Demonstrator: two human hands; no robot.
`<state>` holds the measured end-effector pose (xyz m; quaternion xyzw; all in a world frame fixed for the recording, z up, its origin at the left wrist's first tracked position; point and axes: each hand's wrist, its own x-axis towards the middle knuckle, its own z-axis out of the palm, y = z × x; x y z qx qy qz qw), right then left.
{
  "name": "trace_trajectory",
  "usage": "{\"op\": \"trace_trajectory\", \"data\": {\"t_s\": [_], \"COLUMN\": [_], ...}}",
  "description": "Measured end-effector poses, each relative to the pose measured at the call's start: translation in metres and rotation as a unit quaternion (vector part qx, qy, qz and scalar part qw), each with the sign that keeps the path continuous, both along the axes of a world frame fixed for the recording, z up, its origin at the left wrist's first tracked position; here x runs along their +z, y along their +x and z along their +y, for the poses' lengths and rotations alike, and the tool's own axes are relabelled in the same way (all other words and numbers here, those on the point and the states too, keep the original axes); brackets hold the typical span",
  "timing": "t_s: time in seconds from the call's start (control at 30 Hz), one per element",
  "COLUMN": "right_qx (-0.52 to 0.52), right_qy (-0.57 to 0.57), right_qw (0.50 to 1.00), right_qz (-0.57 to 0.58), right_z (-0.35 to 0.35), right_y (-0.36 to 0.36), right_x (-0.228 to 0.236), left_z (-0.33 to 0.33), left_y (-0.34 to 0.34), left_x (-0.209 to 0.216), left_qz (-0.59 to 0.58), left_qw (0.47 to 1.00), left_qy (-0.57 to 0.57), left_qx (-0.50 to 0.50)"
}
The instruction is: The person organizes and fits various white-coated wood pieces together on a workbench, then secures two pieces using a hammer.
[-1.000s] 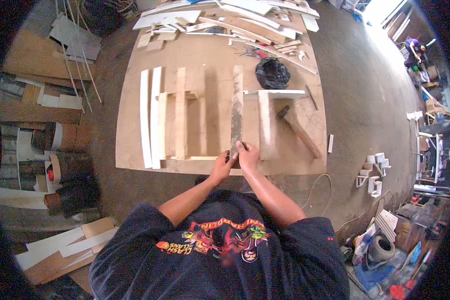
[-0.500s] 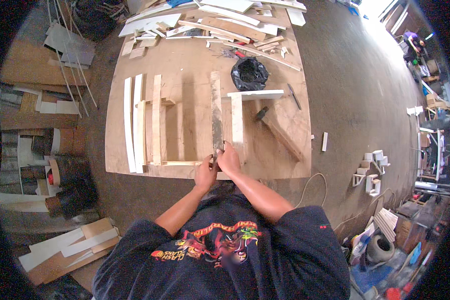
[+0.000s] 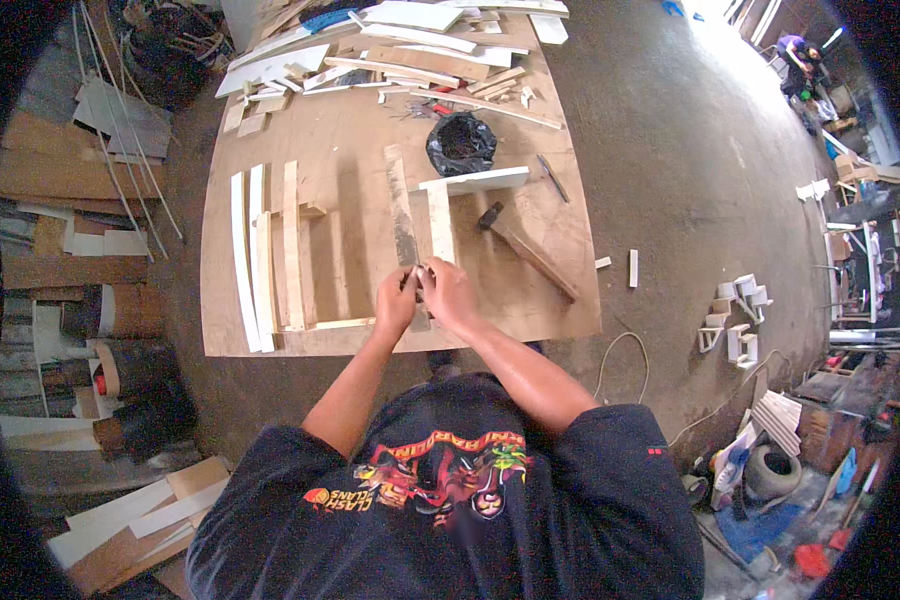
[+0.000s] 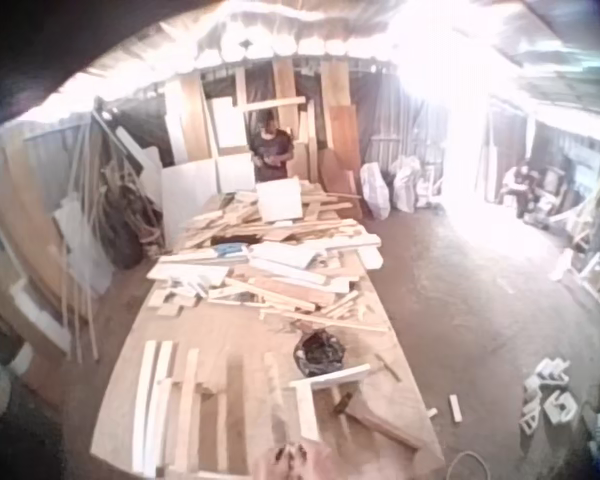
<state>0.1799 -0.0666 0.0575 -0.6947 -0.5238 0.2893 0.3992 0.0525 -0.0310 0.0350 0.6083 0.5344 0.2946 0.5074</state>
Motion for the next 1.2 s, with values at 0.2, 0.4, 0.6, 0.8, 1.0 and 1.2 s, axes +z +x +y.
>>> {"op": "trace_trajectory", "data": {"t_s": [0.2,0.4,0.6,0.8,1.0,1.2], "right_qx": [0.005,0.071,0.096,0.097,0.144,0.207], "right_qy": [0.064,0.045,0.04,0.004,0.002,-0.013], "right_qw": [0.997,0.996,0.995,0.995,0.989,0.978], "right_qz": [0.047,0.017,0.001,0.017,0.033,0.024], "right_z": [-0.01,-0.038,-0.095,-0.105,-0.079,-0.018], "right_y": [0.084,0.214,0.363,0.456,0.483,0.511], "right_x": [0.014,0.007,0.003,0.015,0.022,0.029], "left_z": [-0.015,-0.047,-0.106,-0.119,-0.098,-0.055], "left_y": [0.096,0.226,0.379,0.463,0.487,0.517], "left_x": [0.018,-0.001,-0.011,-0.001,-0.008,-0.001], "left_qz": [-0.157,-0.222,-0.244,-0.241,-0.246,-0.272], "left_qw": [0.974,0.955,0.948,0.939,0.944,0.92], "left_qy": [-0.139,-0.141,-0.142,-0.2,-0.146,-0.132], "left_qx": [0.08,0.137,0.147,0.139,0.164,0.25]}}
